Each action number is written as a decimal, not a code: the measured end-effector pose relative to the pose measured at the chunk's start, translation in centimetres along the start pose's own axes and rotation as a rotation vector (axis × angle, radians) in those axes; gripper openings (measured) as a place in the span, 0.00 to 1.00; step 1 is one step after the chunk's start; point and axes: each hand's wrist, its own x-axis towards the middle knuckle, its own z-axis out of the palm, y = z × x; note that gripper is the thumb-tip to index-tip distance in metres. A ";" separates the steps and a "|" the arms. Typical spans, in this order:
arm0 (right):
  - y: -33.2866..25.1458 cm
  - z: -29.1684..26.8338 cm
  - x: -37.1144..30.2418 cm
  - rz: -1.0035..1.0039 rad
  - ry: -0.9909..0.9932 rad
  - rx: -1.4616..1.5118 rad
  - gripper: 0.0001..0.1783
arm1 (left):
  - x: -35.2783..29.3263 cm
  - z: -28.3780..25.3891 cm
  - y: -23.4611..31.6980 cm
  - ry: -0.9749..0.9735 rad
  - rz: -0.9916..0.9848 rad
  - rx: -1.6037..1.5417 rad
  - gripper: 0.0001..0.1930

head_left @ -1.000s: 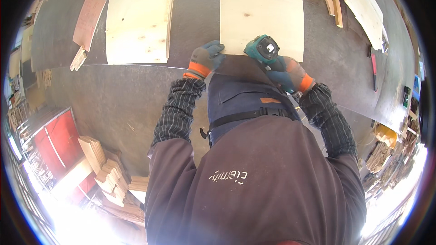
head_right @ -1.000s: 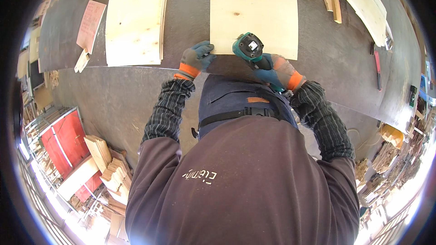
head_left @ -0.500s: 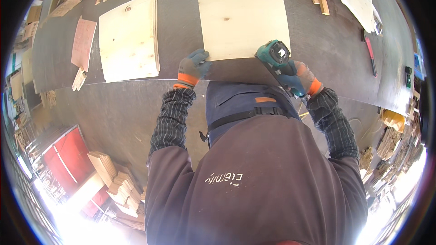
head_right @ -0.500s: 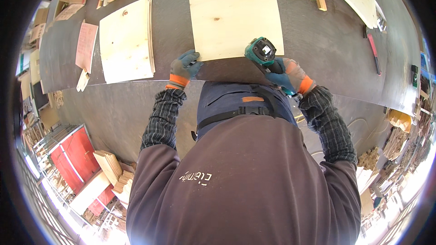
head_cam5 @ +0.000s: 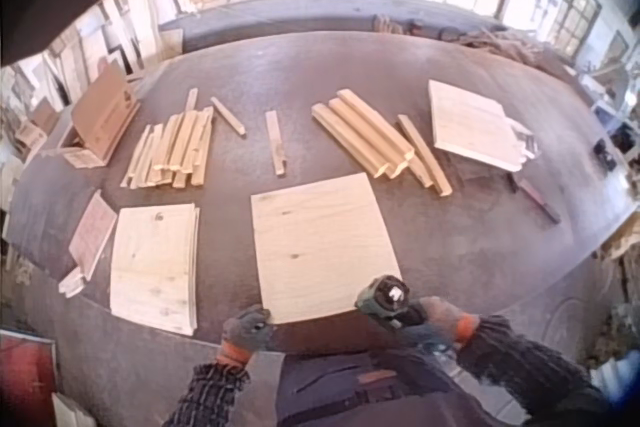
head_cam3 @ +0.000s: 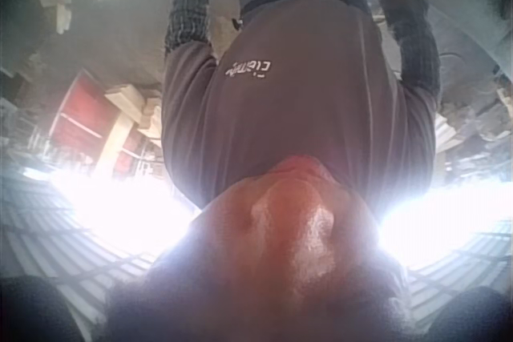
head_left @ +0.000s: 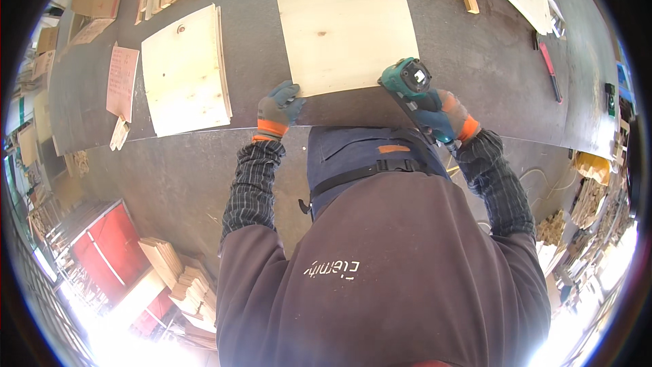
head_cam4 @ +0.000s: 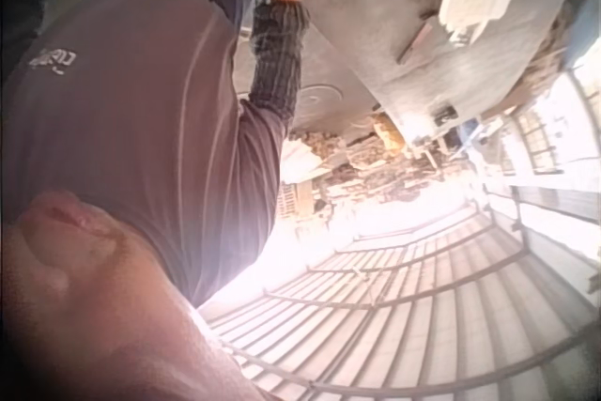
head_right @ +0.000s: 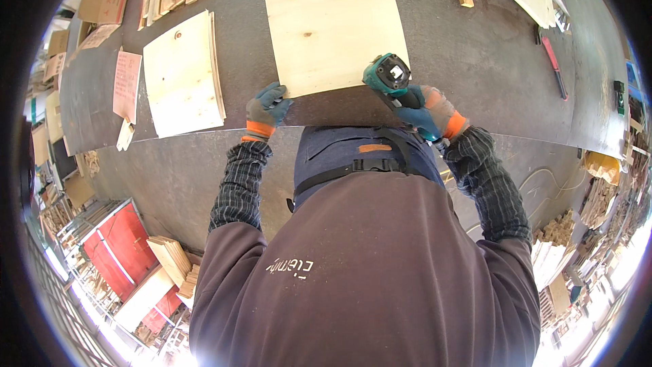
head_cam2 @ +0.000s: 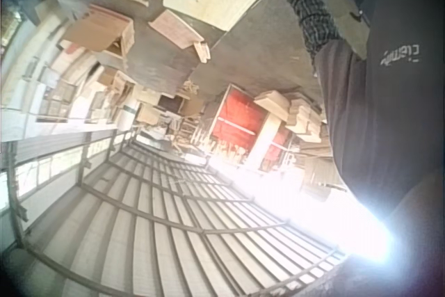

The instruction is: Assembling wooden panels and slats using a pneumatic nail gun in a workshop setting.

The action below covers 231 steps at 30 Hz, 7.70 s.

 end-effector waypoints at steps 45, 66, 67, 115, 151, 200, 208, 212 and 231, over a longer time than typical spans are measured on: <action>9.1 -19.1 -3.9 -0.450 0.347 1.429 0.12 | 9.4 21.2 28.3 -0.813 -0.076 0.024 0.33; 17.8 -71.4 -0.9 -0.036 1.420 -0.358 0.17 | 19.9 39.6 42.1 0.104 -0.688 -0.461 0.20; 17.2 -73.8 0.7 -0.047 1.415 -0.352 0.17 | 20.0 39.9 41.9 0.214 -0.700 -0.463 0.21; 16.1 -67.0 -6.1 -0.579 0.568 1.008 0.28 | 18.0 40.7 40.9 -0.280 -0.767 -1.244 0.18; -3.1 -20.0 -10.7 -0.477 0.826 -0.612 0.13 | 16.2 29.7 39.4 -0.346 -0.260 -1.059 0.13; 4.5 -15.2 -19.0 -0.099 0.400 -0.295 0.40 | 16.8 28.6 35.8 -0.217 -0.444 -1.187 0.14; 9.7 -14.2 -18.5 -0.255 0.858 -0.503 0.35 | 19.4 27.1 36.0 -0.175 -0.393 -1.159 0.14; 7.2 -13.3 -17.9 -0.345 0.997 -0.456 0.34 | 19.9 26.6 36.6 -0.153 -0.417 -1.178 0.14; 1.2 -13.9 -10.3 -0.666 0.916 -0.338 0.25 | 14.2 25.4 40.1 -0.355 -0.412 -1.049 0.21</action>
